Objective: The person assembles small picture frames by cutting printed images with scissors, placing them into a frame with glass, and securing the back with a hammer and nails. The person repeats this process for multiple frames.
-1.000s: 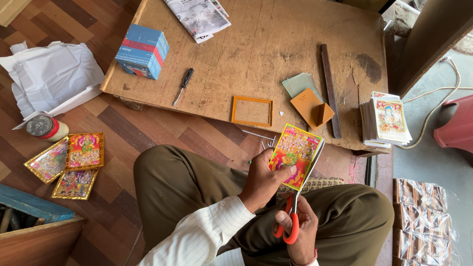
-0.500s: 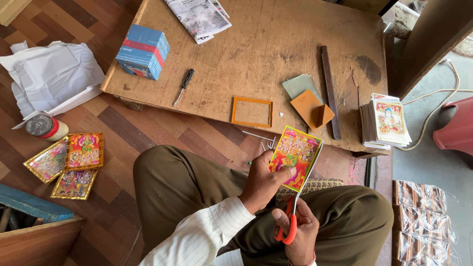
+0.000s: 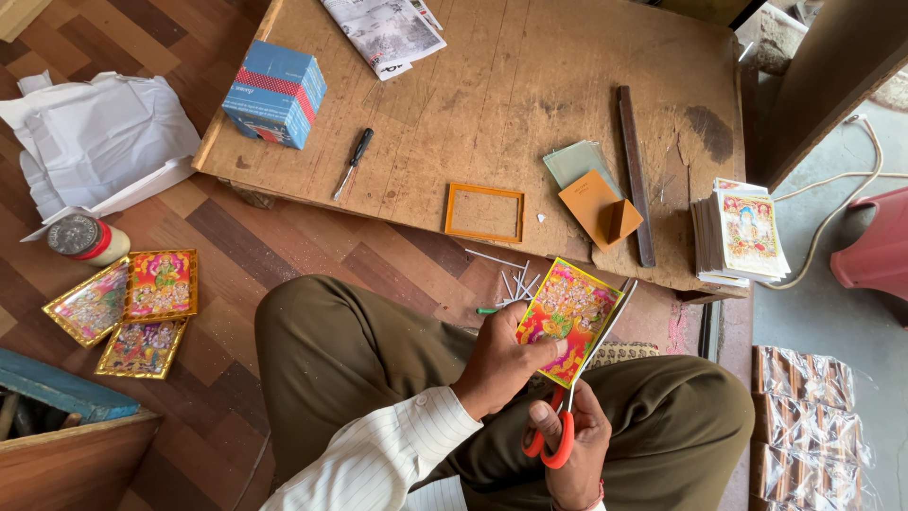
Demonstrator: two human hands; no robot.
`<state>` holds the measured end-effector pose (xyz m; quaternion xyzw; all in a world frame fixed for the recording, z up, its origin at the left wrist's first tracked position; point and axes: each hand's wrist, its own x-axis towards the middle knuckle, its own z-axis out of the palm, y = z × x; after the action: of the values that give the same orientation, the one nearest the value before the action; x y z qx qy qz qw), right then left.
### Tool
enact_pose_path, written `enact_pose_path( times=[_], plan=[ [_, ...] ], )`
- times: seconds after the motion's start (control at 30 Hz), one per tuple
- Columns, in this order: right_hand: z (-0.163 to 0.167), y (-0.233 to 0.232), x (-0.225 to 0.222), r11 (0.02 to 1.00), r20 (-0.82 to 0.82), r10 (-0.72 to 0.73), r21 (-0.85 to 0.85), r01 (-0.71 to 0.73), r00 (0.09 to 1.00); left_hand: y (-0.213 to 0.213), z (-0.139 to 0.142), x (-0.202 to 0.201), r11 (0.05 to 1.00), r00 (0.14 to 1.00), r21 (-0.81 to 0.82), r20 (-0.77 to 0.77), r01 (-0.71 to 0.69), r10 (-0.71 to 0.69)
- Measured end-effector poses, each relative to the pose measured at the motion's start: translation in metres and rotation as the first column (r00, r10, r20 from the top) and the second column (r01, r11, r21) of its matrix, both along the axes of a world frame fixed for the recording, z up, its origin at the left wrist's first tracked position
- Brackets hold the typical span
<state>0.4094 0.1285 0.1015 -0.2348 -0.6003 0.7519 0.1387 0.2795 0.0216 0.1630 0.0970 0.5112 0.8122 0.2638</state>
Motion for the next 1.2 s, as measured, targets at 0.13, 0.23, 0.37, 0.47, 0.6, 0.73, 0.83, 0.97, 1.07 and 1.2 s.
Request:
enact_pose_path(
  times=[0.13,0.23,0.37,0.47,0.6,0.73,0.83,0.97,1.07,1.2],
  plan=[
    [-0.004,-0.003,0.001,0.999,0.015,-0.047,0.016,0.047,0.999,0.003,-0.004,0.0,1.0,1.0,0.027,0.017,-0.007,0.006],
    [-0.007,-0.001,0.001,1.0,0.056,-0.017,0.009,0.017,0.998,0.002,-0.009,-0.001,0.996,0.998,0.087,0.067,-0.021,0.015],
    [-0.017,0.005,0.004,0.926,0.314,0.097,0.32,-0.201,0.945,-0.007,-0.02,-0.014,0.99,0.996,0.123,0.065,-0.064,0.056],
    [-0.027,0.004,0.014,0.548,0.77,0.069,0.502,-0.669,0.635,-0.016,-0.027,-0.029,0.991,0.994,0.076,-0.008,-0.106,0.107],
    [-0.05,-0.009,0.016,0.214,0.837,0.234,0.451,-0.866,0.494,-0.026,-0.031,-0.041,0.99,0.991,0.037,-0.008,-0.135,0.135],
    [-0.048,0.007,-0.001,-0.022,0.67,0.64,0.506,-0.863,0.376,-0.032,-0.035,-0.051,0.972,0.973,-0.048,0.028,-0.229,0.23],
    [-0.017,0.039,-0.022,0.082,0.464,0.718,0.684,-0.725,0.519,-0.043,-0.048,-0.056,0.988,0.969,-0.061,0.194,-0.142,0.151],
    [0.022,0.061,-0.077,0.642,0.077,0.316,0.717,-0.272,0.946,-0.057,-0.078,-0.064,0.968,0.89,0.225,0.413,0.107,-0.195],
    [0.032,0.064,-0.113,0.736,-0.073,0.483,0.574,-0.36,0.873,-0.057,-0.096,-0.075,0.901,0.735,0.37,0.541,0.228,-0.408],
    [0.018,0.068,-0.155,0.892,-0.043,0.347,0.323,-0.315,0.937,-0.06,-0.104,-0.104,0.892,0.652,0.426,0.635,0.153,-0.415]
  ],
)
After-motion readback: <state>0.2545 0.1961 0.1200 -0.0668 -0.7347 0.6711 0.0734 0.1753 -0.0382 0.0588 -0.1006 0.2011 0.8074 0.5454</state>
